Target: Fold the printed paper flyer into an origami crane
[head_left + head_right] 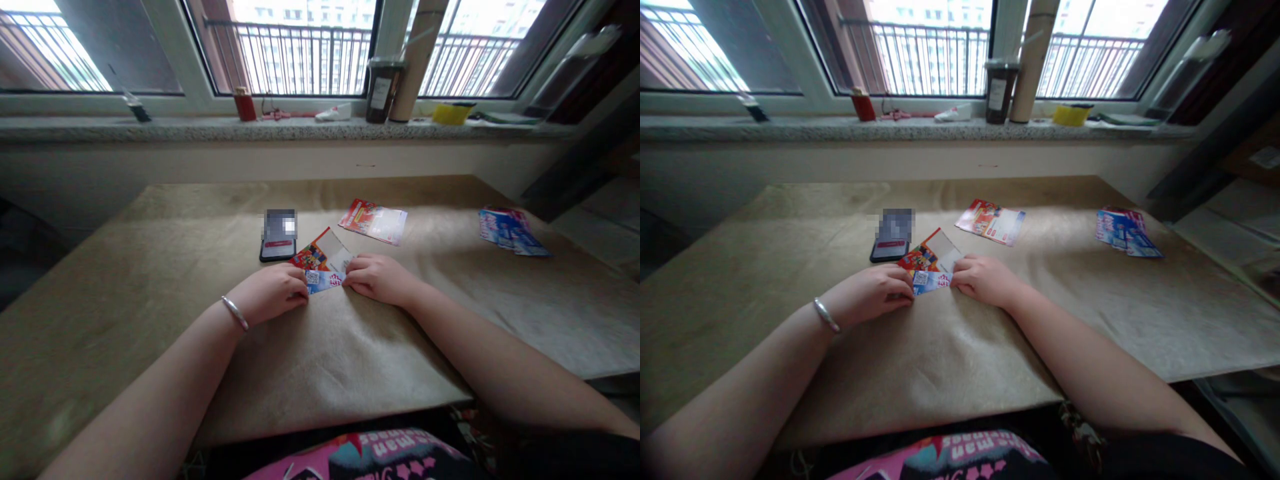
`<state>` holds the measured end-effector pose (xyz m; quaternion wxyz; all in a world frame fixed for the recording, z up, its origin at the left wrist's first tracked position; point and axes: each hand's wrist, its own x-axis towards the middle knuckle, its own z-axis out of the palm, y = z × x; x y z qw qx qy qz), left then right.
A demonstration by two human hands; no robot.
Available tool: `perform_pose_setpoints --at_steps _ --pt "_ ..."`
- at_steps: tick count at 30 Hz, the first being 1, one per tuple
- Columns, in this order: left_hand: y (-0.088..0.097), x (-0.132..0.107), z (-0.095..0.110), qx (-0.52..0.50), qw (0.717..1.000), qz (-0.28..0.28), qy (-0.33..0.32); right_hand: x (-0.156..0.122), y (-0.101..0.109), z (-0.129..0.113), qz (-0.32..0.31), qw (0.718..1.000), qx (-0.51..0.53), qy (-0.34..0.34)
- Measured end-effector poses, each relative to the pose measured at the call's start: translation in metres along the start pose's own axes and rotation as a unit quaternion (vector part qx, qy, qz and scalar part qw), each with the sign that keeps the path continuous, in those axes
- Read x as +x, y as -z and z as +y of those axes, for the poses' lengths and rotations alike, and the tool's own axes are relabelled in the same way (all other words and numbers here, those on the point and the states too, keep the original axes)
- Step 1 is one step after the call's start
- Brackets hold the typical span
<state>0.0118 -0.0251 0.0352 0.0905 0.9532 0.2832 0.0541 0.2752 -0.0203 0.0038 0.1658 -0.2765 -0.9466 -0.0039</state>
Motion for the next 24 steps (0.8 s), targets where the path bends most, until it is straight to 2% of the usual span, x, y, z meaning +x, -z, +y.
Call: perform_pose_setpoints --at_steps 6,14,24 --pt "0.002 -0.002 -0.002 -0.039 0.999 0.008 -0.014 -0.002 0.000 0.002 0.003 1.000 0.007 -0.001" --pt "0.004 -0.003 -0.002 -0.054 0.998 -0.020 0.024 -0.006 0.004 0.006 -0.006 1.000 -0.001 -0.013" --pt "0.004 -0.006 -0.003 -0.051 0.998 -0.008 0.029 -0.014 0.016 0.013 -0.026 0.999 0.010 -0.047"
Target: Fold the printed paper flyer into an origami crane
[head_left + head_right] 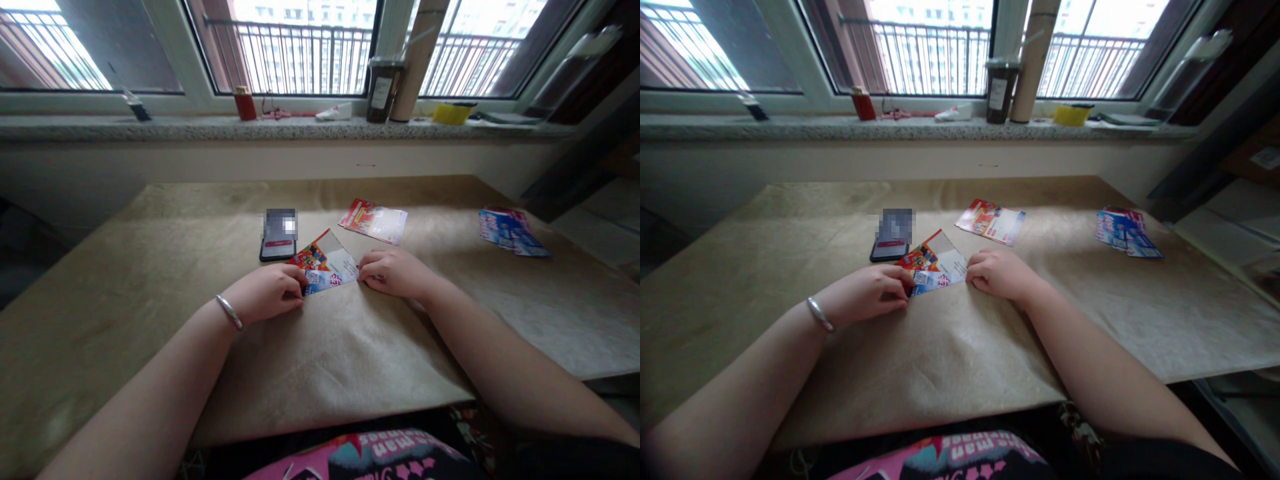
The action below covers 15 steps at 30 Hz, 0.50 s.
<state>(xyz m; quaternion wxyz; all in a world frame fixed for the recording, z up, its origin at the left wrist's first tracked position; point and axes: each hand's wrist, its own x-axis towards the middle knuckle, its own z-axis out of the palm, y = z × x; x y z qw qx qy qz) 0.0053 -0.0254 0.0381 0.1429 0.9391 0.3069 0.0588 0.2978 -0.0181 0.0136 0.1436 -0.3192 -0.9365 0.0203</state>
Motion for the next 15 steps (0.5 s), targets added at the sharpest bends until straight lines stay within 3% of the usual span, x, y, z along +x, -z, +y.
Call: perform_pose_setpoints --at_steps 15 --pt "-0.011 0.003 0.002 0.059 0.997 0.040 0.009 -0.009 0.015 0.009 -0.054 0.996 -0.025 -0.058"
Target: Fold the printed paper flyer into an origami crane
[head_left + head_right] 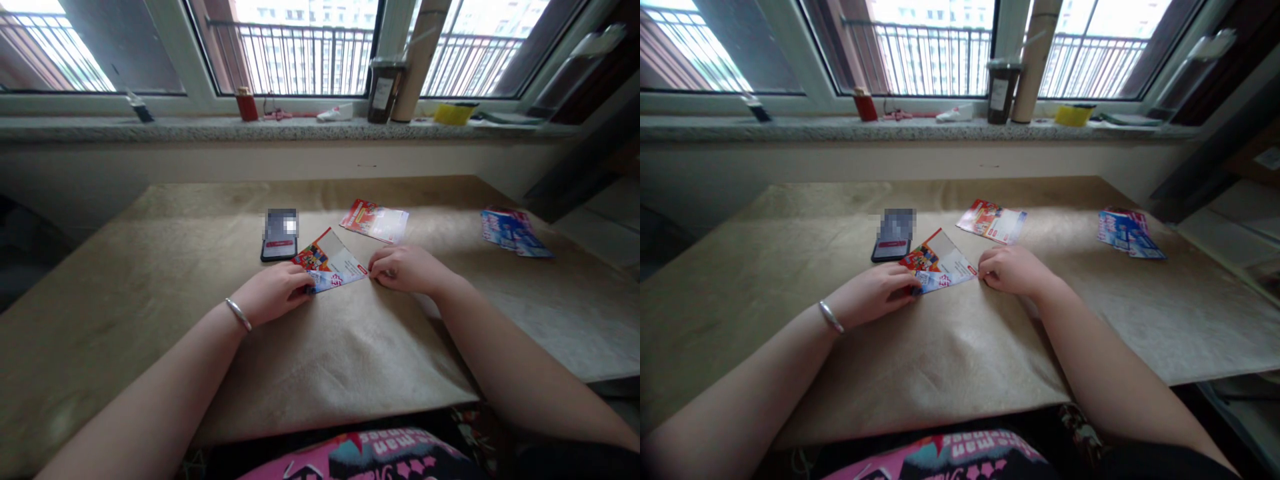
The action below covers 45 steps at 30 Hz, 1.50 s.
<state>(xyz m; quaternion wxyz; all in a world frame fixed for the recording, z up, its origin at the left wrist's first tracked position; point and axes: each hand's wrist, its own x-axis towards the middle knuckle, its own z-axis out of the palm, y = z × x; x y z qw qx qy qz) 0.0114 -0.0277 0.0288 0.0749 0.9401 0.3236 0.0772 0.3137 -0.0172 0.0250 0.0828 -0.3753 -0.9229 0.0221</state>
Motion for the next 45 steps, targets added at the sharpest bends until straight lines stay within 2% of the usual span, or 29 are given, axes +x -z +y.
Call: perform_pose_setpoints --at_steps 9,15,20,23,28,34,40,45 --pt "-0.012 -0.001 -0.001 0.025 0.999 0.025 -0.009 0.000 -0.003 0.003 0.009 0.999 0.032 -0.043" --pt "-0.014 0.001 -0.002 0.034 0.998 0.037 -0.045 0.005 -0.011 -0.004 0.088 0.987 0.053 -0.123" --pt "-0.017 0.004 0.001 0.025 0.996 0.046 -0.068 0.012 -0.017 -0.010 0.155 0.979 0.105 -0.076" --pt "-0.017 0.006 0.003 0.016 0.996 0.037 -0.077 0.016 -0.019 -0.014 0.166 0.978 0.111 -0.065" --pt "-0.015 0.008 0.007 0.011 0.995 0.007 -0.094 0.019 -0.020 -0.016 0.188 0.972 0.108 -0.086" --pt "-0.015 0.008 0.006 -0.003 0.995 0.013 -0.099 0.020 -0.027 -0.008 0.191 0.974 0.103 -0.068" --pt "-0.014 0.008 0.006 0.009 0.995 0.035 -0.094 0.020 -0.028 -0.006 0.209 0.965 0.105 -0.116" --pt "-0.015 0.007 0.003 0.026 0.997 0.048 -0.057 0.019 -0.026 -0.007 0.201 0.957 0.145 -0.154"
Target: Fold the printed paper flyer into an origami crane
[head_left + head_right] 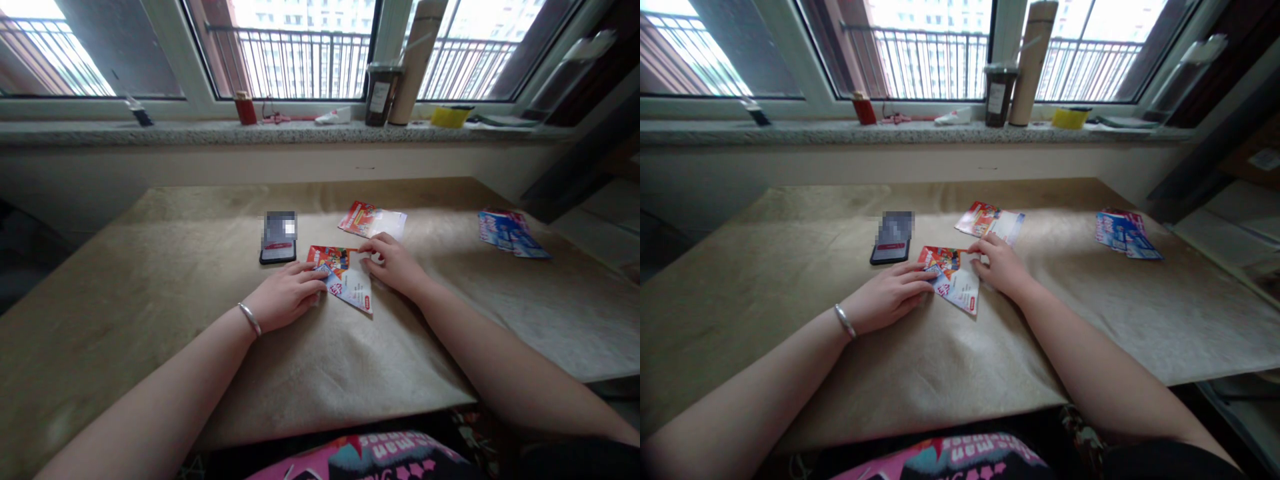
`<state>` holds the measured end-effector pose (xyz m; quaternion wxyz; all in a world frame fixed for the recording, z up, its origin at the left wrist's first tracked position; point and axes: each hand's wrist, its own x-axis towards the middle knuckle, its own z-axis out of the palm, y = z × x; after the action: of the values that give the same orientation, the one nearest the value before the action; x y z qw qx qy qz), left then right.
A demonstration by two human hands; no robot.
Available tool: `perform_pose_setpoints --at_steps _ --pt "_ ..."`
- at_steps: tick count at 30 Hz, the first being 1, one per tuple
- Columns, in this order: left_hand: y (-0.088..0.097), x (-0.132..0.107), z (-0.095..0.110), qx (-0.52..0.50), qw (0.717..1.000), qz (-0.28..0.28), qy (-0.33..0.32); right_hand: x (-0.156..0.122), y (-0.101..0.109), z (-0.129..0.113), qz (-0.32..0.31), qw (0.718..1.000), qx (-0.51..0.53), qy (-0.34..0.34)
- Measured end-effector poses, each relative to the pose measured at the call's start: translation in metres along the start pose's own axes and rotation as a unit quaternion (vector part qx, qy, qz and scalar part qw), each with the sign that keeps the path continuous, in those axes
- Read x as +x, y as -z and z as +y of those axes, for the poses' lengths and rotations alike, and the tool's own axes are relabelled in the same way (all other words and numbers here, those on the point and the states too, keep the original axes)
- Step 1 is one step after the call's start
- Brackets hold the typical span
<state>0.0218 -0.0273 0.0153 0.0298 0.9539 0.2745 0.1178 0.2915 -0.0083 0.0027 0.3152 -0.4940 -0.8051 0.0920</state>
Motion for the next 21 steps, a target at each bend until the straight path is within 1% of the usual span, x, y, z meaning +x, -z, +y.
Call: perform_pose_setpoints --at_steps 2,7,13,15,18,21 --pt "-0.0004 -0.0005 -0.0008 0.012 1.000 0.003 0.016 -0.0002 -0.0002 0.0006 -0.007 1.000 0.007 -0.007" --pt "0.0009 -0.0012 -0.0008 0.054 0.997 0.001 0.054 -0.0008 -0.0022 0.0013 -0.049 0.999 0.010 -0.010" --pt "0.0025 -0.0014 0.0003 0.088 0.991 0.024 0.099 -0.0008 -0.0051 0.0020 -0.059 0.997 0.008 -0.051" --pt "0.0029 -0.0010 0.0012 0.080 0.992 0.026 0.092 -0.0008 -0.0059 0.0018 -0.058 0.997 0.010 -0.058" --pt "0.0037 -0.0003 0.0031 0.064 0.996 0.010 0.056 -0.0005 -0.0063 -0.0004 -0.057 0.996 0.013 -0.063" --pt "0.0039 0.0004 0.0041 0.049 0.998 -0.003 0.039 -0.0004 -0.0057 -0.0031 -0.079 0.996 0.015 -0.049"
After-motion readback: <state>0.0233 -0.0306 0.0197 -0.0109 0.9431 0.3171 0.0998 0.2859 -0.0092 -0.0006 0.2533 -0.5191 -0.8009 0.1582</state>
